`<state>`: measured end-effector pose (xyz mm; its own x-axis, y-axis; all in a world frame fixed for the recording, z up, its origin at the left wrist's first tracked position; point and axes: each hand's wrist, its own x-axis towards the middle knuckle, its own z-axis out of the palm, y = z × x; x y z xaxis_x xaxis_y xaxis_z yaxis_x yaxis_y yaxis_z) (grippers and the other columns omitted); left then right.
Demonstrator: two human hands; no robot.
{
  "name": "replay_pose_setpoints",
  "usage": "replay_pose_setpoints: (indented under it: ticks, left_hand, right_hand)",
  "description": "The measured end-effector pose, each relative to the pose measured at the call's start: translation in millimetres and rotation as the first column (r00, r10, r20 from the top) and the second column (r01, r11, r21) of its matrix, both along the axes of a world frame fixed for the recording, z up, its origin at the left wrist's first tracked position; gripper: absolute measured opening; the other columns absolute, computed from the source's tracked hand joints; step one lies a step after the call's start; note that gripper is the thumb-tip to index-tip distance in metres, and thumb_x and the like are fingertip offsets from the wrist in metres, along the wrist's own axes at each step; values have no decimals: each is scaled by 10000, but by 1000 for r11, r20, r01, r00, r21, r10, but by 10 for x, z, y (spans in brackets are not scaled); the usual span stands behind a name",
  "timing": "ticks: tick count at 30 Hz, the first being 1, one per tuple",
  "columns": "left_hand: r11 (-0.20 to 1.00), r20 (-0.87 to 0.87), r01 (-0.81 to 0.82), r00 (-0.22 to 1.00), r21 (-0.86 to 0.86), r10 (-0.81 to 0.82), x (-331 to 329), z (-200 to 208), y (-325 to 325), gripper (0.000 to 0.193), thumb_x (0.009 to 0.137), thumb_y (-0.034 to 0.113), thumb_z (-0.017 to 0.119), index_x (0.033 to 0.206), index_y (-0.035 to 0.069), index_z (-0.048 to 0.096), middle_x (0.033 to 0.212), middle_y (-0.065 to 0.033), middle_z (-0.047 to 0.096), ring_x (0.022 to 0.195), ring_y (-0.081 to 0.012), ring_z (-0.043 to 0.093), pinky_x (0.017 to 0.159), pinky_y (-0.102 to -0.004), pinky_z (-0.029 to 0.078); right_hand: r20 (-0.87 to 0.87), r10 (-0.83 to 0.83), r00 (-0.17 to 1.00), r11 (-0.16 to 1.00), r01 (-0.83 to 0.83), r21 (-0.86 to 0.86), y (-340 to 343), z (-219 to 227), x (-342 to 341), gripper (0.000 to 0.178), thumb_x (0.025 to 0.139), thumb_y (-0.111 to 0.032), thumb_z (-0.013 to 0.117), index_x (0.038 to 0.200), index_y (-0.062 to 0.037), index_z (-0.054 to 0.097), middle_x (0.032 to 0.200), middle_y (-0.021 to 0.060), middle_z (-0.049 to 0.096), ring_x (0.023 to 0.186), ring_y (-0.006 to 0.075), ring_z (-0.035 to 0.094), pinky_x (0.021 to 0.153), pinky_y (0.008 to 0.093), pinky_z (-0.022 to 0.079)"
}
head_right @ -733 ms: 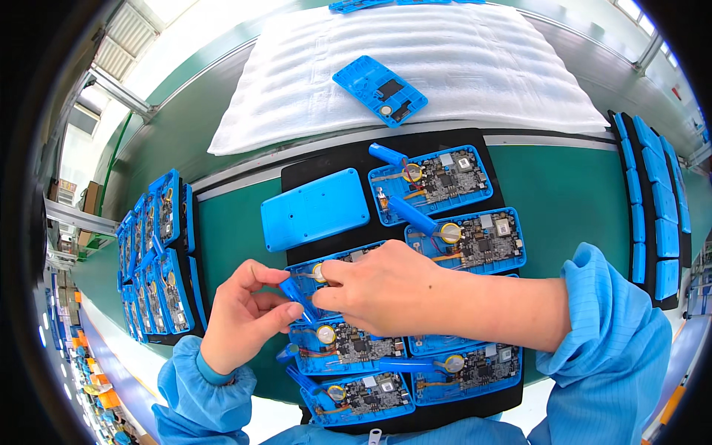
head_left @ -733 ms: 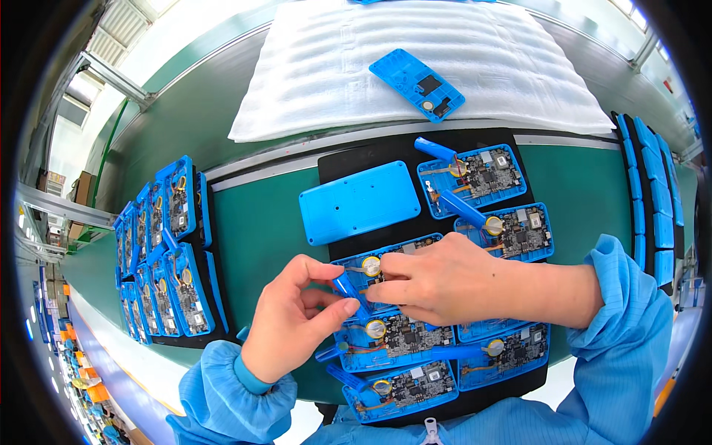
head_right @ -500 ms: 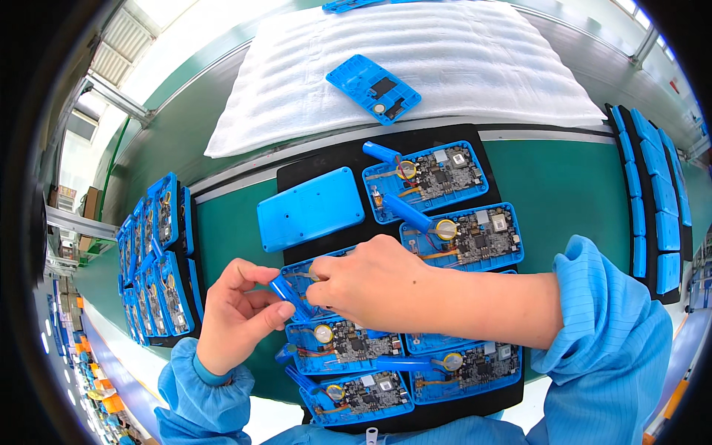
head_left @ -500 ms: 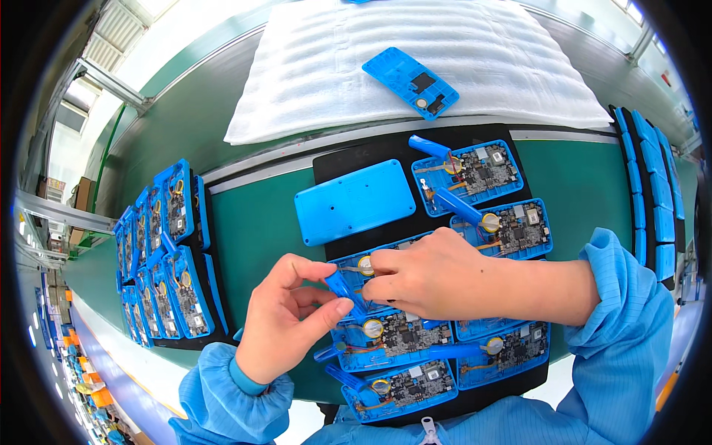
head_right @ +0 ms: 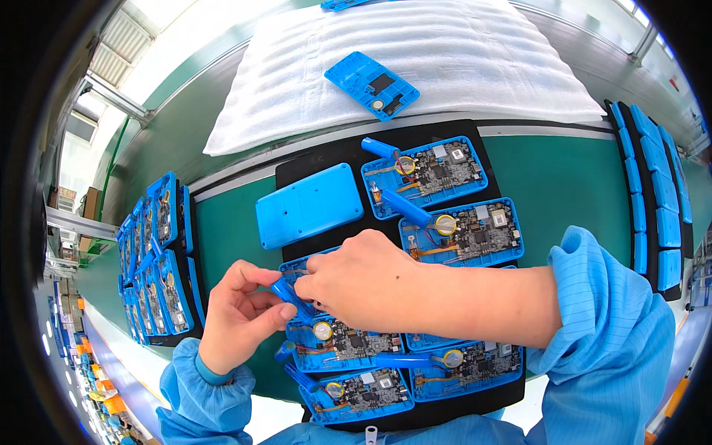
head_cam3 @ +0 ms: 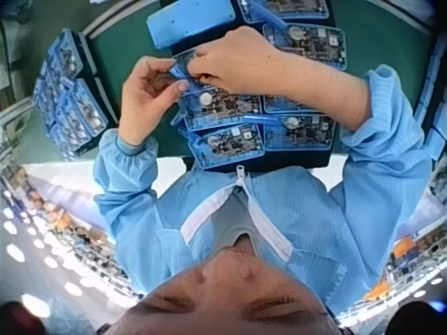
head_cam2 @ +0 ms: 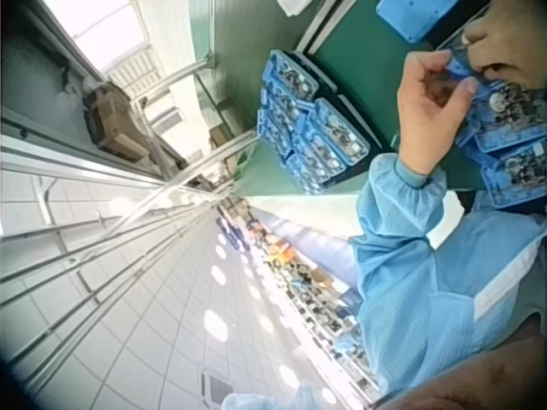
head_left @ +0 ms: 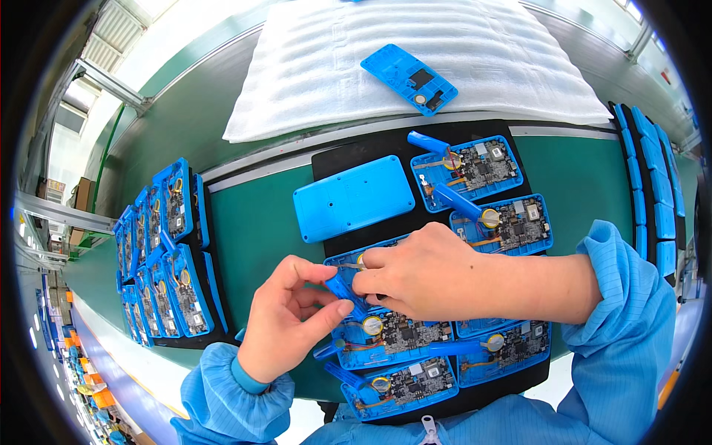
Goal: The person connects a battery to a circuit board inside a blue plastic casing, presses a back cover onto the assembly, and sets it aside. They then repeat the process with another device, retrieving a back cover from a tray and a circuit board assembly from a stack.
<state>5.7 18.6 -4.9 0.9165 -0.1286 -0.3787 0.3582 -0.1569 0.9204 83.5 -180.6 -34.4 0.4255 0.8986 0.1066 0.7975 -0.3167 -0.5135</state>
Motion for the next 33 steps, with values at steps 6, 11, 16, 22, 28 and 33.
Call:
replay_pose_setpoints:
  ticks: [6,11,16,22,28,33]
  left_hand:
    - [997,216,-16,976,-70,31,-47,-32,-16,366,798,-65,677,1093,4,471,1025,-95,574,915,-158,625,745,-278,540]
    - [998,141,-34,989,-56,41,-41,33,-5,352,808,-52,674,1095,0,476,1016,-95,589,905,-148,626,742,-272,537]
    - [996,23,-86,996,-33,87,-14,21,-5,344,815,-19,683,1095,-5,482,998,-92,601,880,-137,630,724,-256,534]
    - [996,-20,-84,996,14,84,7,-2,-6,364,818,20,696,1112,-15,485,983,-96,597,838,-130,633,692,-237,531]
    - [996,-27,-87,996,3,87,9,-9,-4,364,821,26,695,1116,-18,487,986,-95,596,845,-126,629,700,-241,534]
    - [997,-15,-75,997,-5,75,3,-16,1,369,820,27,698,1120,-17,488,1007,-92,597,849,-124,629,702,-244,536]
  right_hand:
    - [-92,12,996,1000,-13,-12,-12,54,40,82,815,-214,618,850,-149,652,829,48,635,692,277,651,579,396,505]
    - [-164,1,986,999,5,42,-14,35,57,85,814,-232,629,822,-150,651,828,31,636,733,258,653,604,385,509]
    - [-173,-15,985,1000,19,21,-2,32,41,81,808,-218,632,805,-138,643,823,30,631,733,254,652,608,389,510]
    - [-20,8,1000,986,-4,166,-36,-130,32,88,749,-177,671,809,-177,606,759,-31,549,591,202,597,449,344,442]
    - [75,58,995,983,-70,170,-29,-171,52,165,732,-159,676,877,-174,600,799,-25,548,586,186,602,431,339,443]
    - [109,113,988,985,-126,118,-34,-151,77,146,757,-145,641,894,-163,594,804,-3,522,596,169,606,421,323,447]
